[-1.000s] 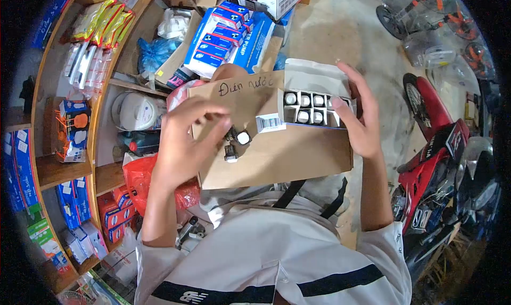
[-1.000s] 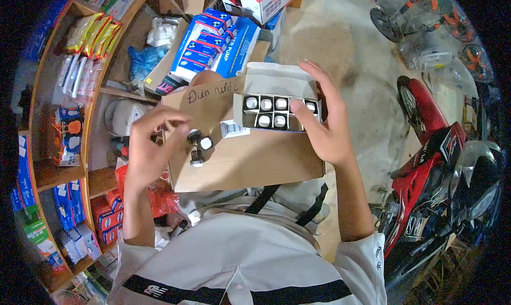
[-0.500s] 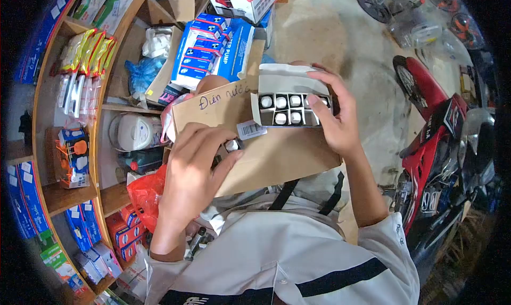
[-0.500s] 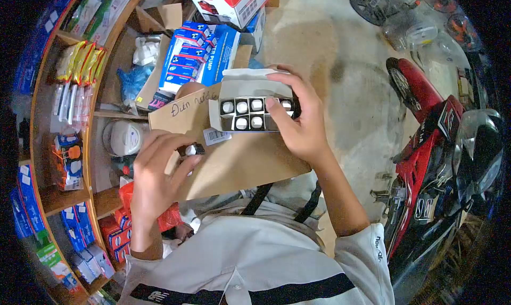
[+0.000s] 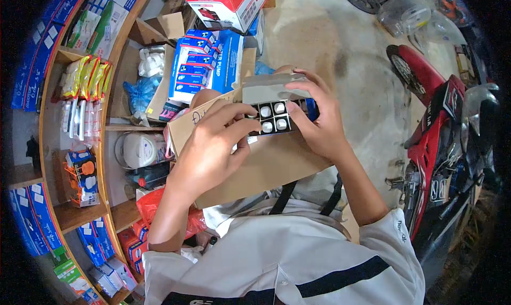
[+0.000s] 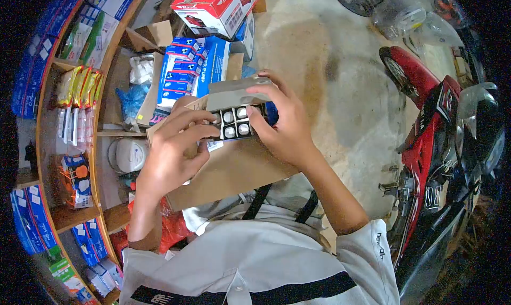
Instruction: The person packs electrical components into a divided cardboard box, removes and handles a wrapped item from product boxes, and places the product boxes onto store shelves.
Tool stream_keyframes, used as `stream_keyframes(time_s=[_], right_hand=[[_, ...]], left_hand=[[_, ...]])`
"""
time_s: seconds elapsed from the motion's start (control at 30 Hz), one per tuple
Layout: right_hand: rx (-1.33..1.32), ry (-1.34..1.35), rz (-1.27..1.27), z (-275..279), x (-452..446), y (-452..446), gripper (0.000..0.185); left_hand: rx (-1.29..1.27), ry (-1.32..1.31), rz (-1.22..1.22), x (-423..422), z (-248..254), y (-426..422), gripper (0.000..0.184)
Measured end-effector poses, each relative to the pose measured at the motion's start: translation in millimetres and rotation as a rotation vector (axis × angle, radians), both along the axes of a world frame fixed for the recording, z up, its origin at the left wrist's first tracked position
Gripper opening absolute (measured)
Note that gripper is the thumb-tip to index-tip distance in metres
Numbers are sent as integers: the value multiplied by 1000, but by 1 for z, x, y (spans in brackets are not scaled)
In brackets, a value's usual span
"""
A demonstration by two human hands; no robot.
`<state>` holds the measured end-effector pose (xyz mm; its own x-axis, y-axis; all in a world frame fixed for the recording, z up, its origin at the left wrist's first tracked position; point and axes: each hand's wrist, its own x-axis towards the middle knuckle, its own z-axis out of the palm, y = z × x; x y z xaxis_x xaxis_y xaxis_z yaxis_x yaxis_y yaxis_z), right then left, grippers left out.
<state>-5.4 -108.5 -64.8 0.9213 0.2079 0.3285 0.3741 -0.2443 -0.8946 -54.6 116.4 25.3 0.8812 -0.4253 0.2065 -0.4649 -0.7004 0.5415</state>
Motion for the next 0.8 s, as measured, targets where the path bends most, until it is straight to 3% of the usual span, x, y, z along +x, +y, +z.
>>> stream_keyframes(time_s=[0.33,0.63,0.8], right_hand=[[7,-69,27,-2,-3,-3,30],[-18,-89,-1,5,-2,-2,26],[43,-118,4,10,-6,1,25]], left_hand=[[116,-16,-143,1,6,-2,14],[115,43,-161,-1,14,-5,46],[26,29,-170,-2,7,-4,47]])
